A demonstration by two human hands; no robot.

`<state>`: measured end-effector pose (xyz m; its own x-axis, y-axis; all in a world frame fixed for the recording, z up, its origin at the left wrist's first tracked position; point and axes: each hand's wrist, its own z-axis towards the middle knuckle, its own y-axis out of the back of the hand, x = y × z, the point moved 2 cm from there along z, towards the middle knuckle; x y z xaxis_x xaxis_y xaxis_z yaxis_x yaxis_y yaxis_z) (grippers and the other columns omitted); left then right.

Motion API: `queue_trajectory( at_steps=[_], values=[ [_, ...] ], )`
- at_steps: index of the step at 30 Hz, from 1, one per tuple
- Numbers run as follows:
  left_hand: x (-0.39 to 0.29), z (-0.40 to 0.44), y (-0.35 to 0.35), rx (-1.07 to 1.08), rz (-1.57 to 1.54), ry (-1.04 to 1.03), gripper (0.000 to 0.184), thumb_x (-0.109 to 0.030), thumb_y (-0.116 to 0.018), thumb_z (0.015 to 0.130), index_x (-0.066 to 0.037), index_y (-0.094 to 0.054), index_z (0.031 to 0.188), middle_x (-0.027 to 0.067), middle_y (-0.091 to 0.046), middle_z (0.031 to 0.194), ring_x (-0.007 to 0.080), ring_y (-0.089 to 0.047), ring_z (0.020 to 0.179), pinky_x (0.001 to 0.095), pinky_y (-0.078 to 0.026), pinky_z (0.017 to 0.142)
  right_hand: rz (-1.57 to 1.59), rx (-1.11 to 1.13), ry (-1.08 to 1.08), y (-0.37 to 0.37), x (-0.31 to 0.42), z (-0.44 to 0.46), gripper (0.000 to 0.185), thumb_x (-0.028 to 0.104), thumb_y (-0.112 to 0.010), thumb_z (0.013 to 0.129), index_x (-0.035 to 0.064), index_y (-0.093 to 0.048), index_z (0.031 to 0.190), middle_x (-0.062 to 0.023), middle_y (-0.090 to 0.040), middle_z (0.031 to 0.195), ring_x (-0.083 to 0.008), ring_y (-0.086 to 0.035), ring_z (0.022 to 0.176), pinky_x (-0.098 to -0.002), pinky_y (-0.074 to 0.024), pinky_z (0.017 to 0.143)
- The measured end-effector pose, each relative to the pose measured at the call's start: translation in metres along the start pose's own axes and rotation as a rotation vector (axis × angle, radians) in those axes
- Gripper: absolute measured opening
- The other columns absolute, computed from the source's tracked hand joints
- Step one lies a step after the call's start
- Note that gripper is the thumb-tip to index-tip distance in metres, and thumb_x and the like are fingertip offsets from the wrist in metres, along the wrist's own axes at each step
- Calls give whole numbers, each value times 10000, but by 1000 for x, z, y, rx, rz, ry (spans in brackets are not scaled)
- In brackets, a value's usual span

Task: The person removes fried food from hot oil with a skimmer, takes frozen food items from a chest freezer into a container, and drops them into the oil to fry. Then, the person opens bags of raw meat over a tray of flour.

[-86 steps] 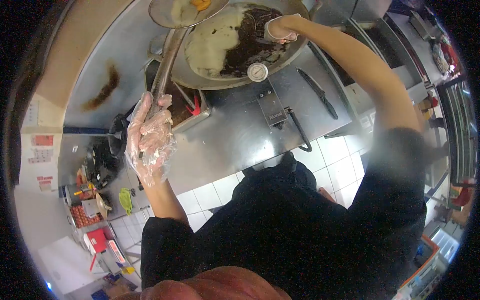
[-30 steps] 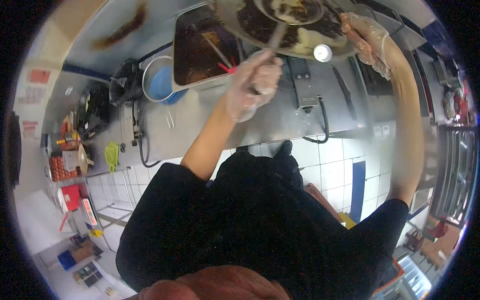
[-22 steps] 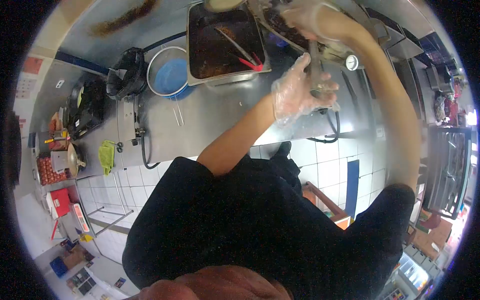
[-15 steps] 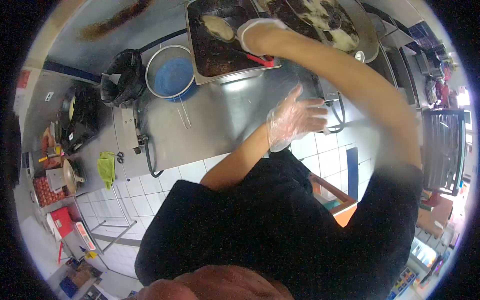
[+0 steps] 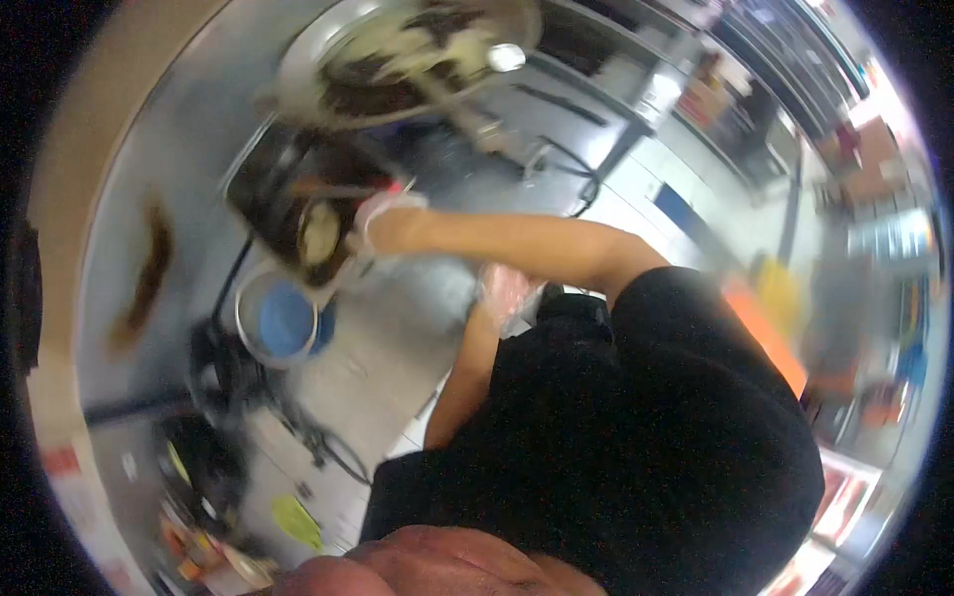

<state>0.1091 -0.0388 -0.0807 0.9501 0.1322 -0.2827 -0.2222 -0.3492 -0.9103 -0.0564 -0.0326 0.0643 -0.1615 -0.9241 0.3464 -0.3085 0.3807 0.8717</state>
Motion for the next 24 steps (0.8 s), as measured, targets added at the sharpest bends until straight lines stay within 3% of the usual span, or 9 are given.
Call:
queue_trajectory(
  at_steps=[4, 7, 11, 12, 13, 15, 17, 20, 24],
  values=[
    [42, 49, -1, -29, 159, 131, 624, -604, -469, 1038, -56, -555, 1324, 142, -656, 1243, 284, -671, 1089, 435, -576, 923, 236, -313, 77, 30, -77, -116, 445, 426, -447, 1053, 37, -662, 1025, -225, -723, 1006, -420, -702, 925, -519, -558, 807],
    [77, 95, -12, -41, 300, 193, 607, -595, -471, 1040, -64, -552, 1323, 133, -648, 1246, 281, -663, 1090, 437, -572, 907, 597, -400, -6, 24, -173, -184, 491, 423, -445, 1042, -5, -669, 1130, -251, -703, 1074, -444, -689, 966, -523, -550, 862],
    [147, 183, -32, -33, 588, 234, 584, -583, -473, 1044, -75, -547, 1322, 121, -637, 1249, 277, -653, 1090, 440, -567, 884, 1286, -698, -295, -17, -326, -291, 428, 403, -496, 1048, 21, -681, 1099, -127, -708, 1073, -284, -679, 863, -421, -531, 861],
    [167, 211, -41, -9, 668, 231, 578, -580, -474, 1045, -77, -546, 1322, 118, -635, 1250, 276, -650, 1091, 440, -566, 879, 1146, -886, -285, -39, -373, -313, 412, 394, -505, 1045, 26, -681, 1104, -105, -703, 1030, -231, -665, 851, -387, -530, 841],
    [175, 231, -73, -148, 423, 450, 567, -590, -484, 1037, -82, -550, 1280, 101, -650, 1209, 258, -673, 1036, 411, -575, 833, 999, -1068, -277, -56, -411, -334, 397, 385, -514, 1042, 31, -681, 1108, -83, -698, 988, -178, -652, 839, -352, -529, 822],
    [201, 284, -91, -108, 470, 520, 565, -596, -483, 1037, -81, -547, 1260, 101, -653, 1174, 263, -674, 1011, 402, -572, 802, 1377, -1021, -537, -57, -460, -405, 338, 313, -485, 1033, 52, -687, 1105, -62, -686, 894, -141, -623, 785, -303, -505, 757],
    [220, 326, -113, -85, 517, 590, 583, -610, -480, 1035, -73, -545, 1251, 109, -660, 1147, 283, -678, 997, 400, -575, 786, 1496, -1139, -742, -65, -503, -462, 297, 226, -452, 1002, 75, -693, 1087, -22, -657, 785, -124, -558, 663, -285, -456, 629],
    [244, 394, -157, -33, 576, 667, 528, -560, -440, 1067, -82, -609, 1210, 113, -667, 1152, 284, -669, 1022, 444, -580, 829, 1551, -1379, -837, -82, -557, -534, 271, 162, -436, 967, 101, -693, 1028, 8, -627, 727, -101, -460, 526, -282, -368, 483],
    [287, 479, -209, -121, 708, 662, 527, -514, -453, 1074, -29, -564, 1245, 143, -606, 1174, 299, -652, 987, 463, -592, 813, 1781, -1677, -997, -142, -635, -585, 222, 108, -431, 931, 107, -652, 912, 11, -579, 680, -80, -366, 434, -281, -255, 383]
  ],
)
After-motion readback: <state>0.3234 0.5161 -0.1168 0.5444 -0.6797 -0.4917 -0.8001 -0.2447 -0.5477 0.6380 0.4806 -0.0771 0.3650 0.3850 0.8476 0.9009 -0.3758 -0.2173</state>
